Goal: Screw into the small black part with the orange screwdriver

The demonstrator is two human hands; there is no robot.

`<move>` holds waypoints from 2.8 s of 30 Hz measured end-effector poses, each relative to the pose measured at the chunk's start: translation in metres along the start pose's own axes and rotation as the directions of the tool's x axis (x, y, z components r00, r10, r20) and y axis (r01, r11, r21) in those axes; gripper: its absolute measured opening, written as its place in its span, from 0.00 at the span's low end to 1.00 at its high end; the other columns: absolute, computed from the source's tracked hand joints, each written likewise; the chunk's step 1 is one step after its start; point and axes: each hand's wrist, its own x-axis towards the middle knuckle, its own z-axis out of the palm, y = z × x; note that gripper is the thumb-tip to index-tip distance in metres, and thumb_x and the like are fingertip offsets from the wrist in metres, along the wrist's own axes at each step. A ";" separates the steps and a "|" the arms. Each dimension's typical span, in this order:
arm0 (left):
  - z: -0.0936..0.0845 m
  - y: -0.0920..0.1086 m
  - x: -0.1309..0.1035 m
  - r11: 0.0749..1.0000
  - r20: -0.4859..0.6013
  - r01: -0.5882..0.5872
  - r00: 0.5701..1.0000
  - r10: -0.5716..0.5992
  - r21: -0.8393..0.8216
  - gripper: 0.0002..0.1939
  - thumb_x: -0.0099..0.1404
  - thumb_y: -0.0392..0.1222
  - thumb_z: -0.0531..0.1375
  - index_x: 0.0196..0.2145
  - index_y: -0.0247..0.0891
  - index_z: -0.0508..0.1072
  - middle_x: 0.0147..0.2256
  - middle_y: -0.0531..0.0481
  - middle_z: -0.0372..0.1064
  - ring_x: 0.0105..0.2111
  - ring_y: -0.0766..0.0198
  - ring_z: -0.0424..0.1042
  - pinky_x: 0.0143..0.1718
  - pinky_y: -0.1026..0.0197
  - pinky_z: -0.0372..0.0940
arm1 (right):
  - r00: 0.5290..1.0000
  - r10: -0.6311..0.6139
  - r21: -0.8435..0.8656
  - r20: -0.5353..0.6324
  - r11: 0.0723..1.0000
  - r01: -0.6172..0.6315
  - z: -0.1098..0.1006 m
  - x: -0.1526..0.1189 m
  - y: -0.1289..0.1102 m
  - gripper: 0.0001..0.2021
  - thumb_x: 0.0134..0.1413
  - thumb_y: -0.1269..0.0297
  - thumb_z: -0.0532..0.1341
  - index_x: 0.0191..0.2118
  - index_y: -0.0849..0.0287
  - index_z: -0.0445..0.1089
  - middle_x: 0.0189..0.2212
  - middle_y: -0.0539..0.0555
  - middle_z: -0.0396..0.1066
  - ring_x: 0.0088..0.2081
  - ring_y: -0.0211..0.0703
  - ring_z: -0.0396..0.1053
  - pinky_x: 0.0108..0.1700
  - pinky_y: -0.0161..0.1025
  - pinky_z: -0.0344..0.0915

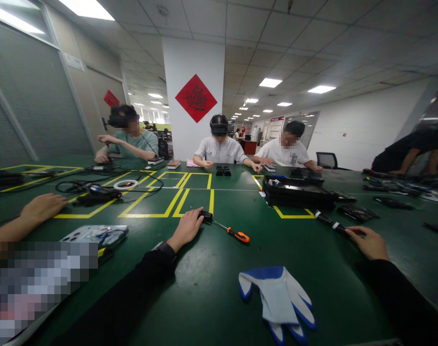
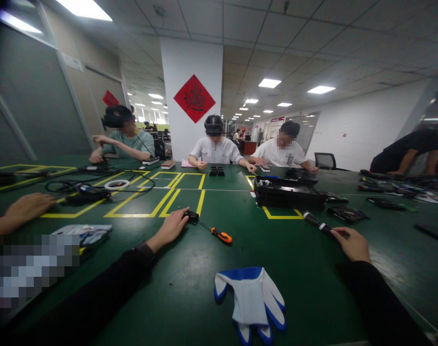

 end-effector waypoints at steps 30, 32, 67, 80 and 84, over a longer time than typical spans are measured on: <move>-0.001 0.002 0.000 0.999 0.009 0.038 0.999 -0.038 -0.005 0.23 0.63 0.50 0.44 0.51 0.37 0.60 0.47 0.44 0.62 0.48 0.57 0.58 0.49 0.53 0.52 | 0.988 0.135 0.081 0.072 0.987 -0.141 0.004 0.009 0.006 0.22 0.37 0.49 0.55 0.35 0.61 0.69 0.33 0.58 0.68 0.36 0.52 0.65 0.37 0.44 0.58; -0.001 0.002 0.000 0.999 0.012 0.043 0.999 -0.043 -0.004 0.23 0.63 0.50 0.43 0.51 0.37 0.59 0.48 0.43 0.62 0.48 0.57 0.58 0.49 0.53 0.52 | 0.987 0.147 0.070 0.068 0.986 -0.152 0.003 0.008 0.004 0.22 0.38 0.48 0.55 0.35 0.61 0.69 0.33 0.59 0.69 0.36 0.52 0.65 0.37 0.44 0.58; -0.002 -0.003 -0.001 0.999 0.009 0.007 1.000 -0.006 -0.053 0.25 0.55 0.46 0.56 0.50 0.39 0.59 0.42 0.43 0.63 0.43 0.54 0.61 0.43 0.53 0.55 | 0.885 -0.452 0.256 0.112 0.873 0.414 -0.021 -0.043 -0.194 0.16 0.50 0.53 0.51 0.34 0.59 0.68 0.34 0.54 0.68 0.35 0.42 0.65 0.38 0.38 0.60; -0.014 0.012 0.001 0.978 0.034 0.022 0.999 -0.015 -0.209 0.15 0.55 0.40 0.56 0.41 0.37 0.64 0.37 0.44 0.66 0.39 0.57 0.65 0.41 0.56 0.58 | 0.767 -0.502 -0.085 0.400 0.813 0.576 0.101 -0.156 -0.368 0.06 0.49 0.67 0.53 0.34 0.62 0.63 0.32 0.56 0.63 0.29 0.40 0.64 0.29 0.34 0.56; -0.013 0.021 -0.004 0.955 0.009 -0.026 1.000 0.030 -0.296 0.16 0.57 0.39 0.54 0.44 0.37 0.62 0.40 0.43 0.64 0.41 0.58 0.64 0.44 0.55 0.57 | 0.805 -0.533 0.161 0.259 0.846 0.509 0.104 -0.149 -0.362 0.12 0.55 0.60 0.48 0.30 0.61 0.63 0.30 0.53 0.61 0.28 0.36 0.63 0.30 0.33 0.57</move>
